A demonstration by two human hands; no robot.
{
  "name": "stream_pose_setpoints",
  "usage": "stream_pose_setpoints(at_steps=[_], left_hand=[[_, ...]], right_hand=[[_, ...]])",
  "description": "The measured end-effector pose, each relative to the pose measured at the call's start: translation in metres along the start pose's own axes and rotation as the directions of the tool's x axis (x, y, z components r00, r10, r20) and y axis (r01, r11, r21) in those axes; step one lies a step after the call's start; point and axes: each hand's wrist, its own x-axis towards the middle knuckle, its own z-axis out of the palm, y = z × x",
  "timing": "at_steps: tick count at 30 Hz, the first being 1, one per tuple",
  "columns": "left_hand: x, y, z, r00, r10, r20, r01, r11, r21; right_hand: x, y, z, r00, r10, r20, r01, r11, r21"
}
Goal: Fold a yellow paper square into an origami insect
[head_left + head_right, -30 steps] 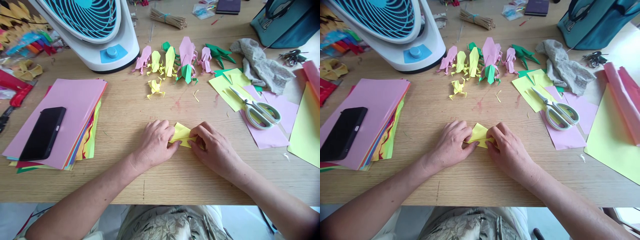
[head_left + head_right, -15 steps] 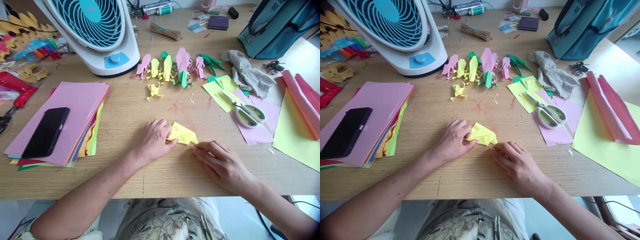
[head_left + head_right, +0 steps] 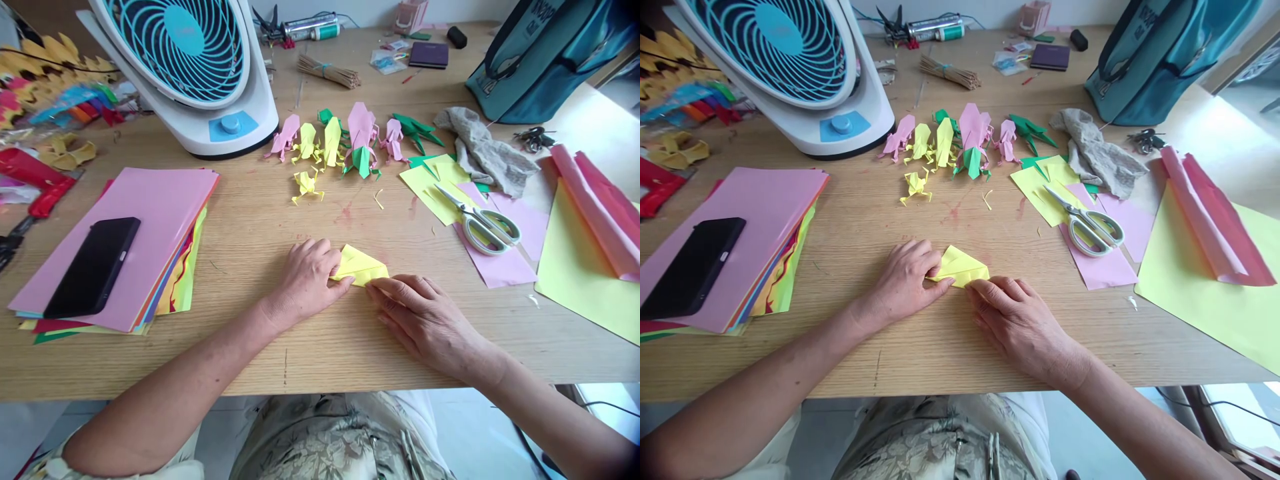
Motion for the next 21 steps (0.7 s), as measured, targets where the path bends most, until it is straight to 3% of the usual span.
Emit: stream_pose_setpoints(at_steps=[9, 16, 21], left_hand=[[-0.001, 0.000, 0.001, 1.000, 0.003, -0.005, -0.003, 1.000, 0.007], [-0.001, -0.002, 0.003, 1.000, 0.018, -0.010, -0.018, 1.000, 0.012], [0.000, -0.001, 0.002, 1.000, 0.013, -0.014, -0.013, 1.000, 0.010]], right_hand=[[0.003, -0.002, 0.002, 1.000, 0.017, 0.006, -0.017, 0.999, 0.033], [-0.011, 0.002, 0.002, 0.994, 0.020, -0.107, -0.010, 0.996, 0.092], [-0.005, 0.000, 0.000, 0.999, -0.034, -0.041, 0.036, 0.998, 0.045]])
